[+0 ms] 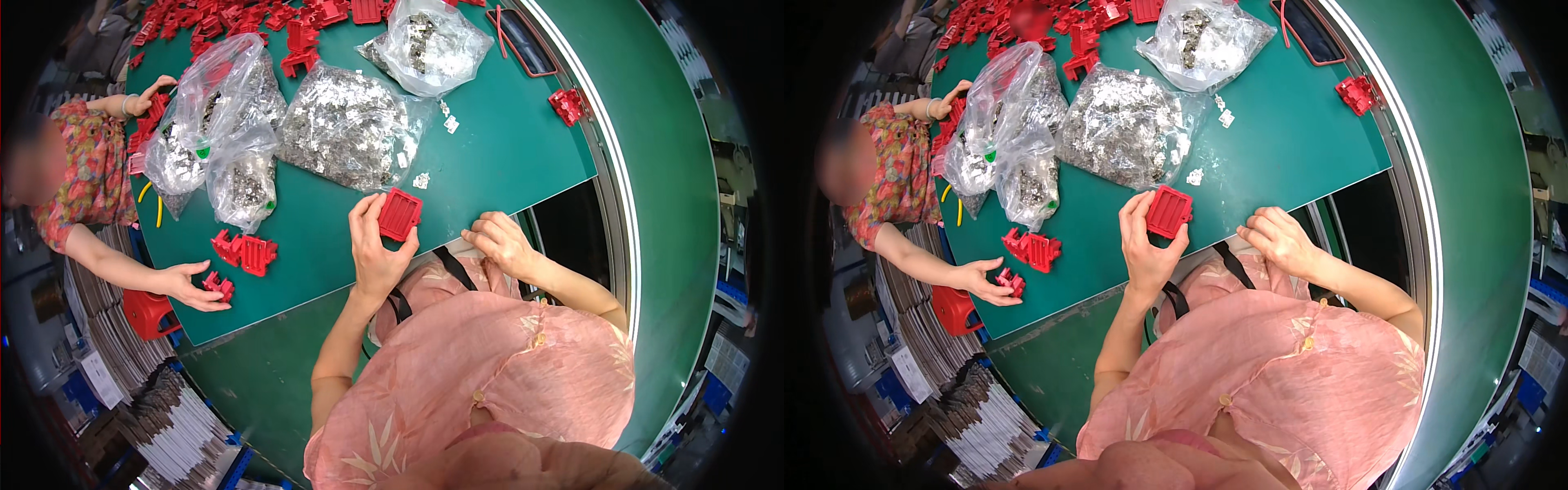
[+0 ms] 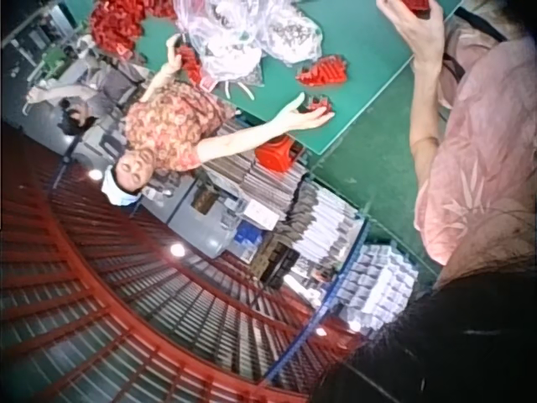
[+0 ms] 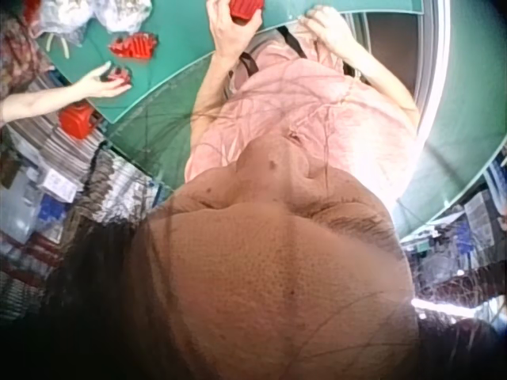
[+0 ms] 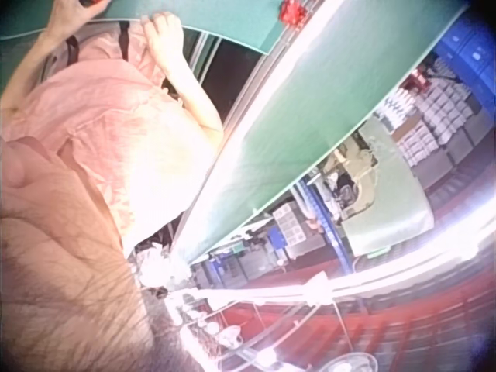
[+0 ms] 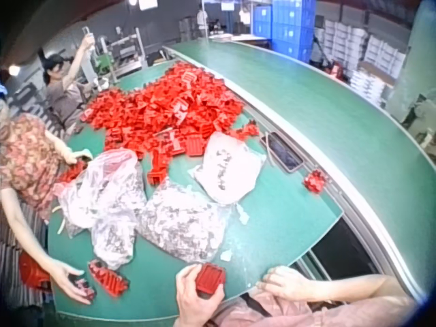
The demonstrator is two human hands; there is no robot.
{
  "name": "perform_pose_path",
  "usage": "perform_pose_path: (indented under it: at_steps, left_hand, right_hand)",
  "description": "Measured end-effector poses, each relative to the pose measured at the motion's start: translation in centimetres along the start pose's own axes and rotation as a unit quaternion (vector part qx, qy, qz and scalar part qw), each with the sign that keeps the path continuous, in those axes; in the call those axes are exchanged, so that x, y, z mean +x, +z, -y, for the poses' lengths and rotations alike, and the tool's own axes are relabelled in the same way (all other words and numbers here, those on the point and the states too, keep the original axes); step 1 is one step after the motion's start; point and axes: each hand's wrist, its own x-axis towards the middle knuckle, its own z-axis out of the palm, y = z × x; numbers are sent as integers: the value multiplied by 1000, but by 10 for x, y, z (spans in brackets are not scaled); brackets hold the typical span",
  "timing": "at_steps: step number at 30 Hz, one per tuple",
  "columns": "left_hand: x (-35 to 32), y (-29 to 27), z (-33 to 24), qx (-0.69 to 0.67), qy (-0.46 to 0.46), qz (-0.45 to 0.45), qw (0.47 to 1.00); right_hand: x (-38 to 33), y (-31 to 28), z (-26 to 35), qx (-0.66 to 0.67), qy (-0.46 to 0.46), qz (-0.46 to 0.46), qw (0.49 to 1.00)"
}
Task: The person assembles parts by taking red plastic housings and inserting small metal contact pieces into them by hand.
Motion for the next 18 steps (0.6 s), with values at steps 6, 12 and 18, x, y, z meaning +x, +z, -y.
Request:
perform_pose_path:
  at_steps: [6, 12, 18]
  left_hand:
    - [-3, 11, -2, -73, -64, -7, 995]
    - [-5, 22, 0, -44, -22, -59, 997]
    - [-6, 26, 2, -29, -3, -55, 998]
  right_hand:
    - [12, -12, 4, 94, 71, 17, 993]
    - [61, -18, 10, 222, 226, -27, 948]
    - [77, 3, 26, 340, 292, -85, 890]
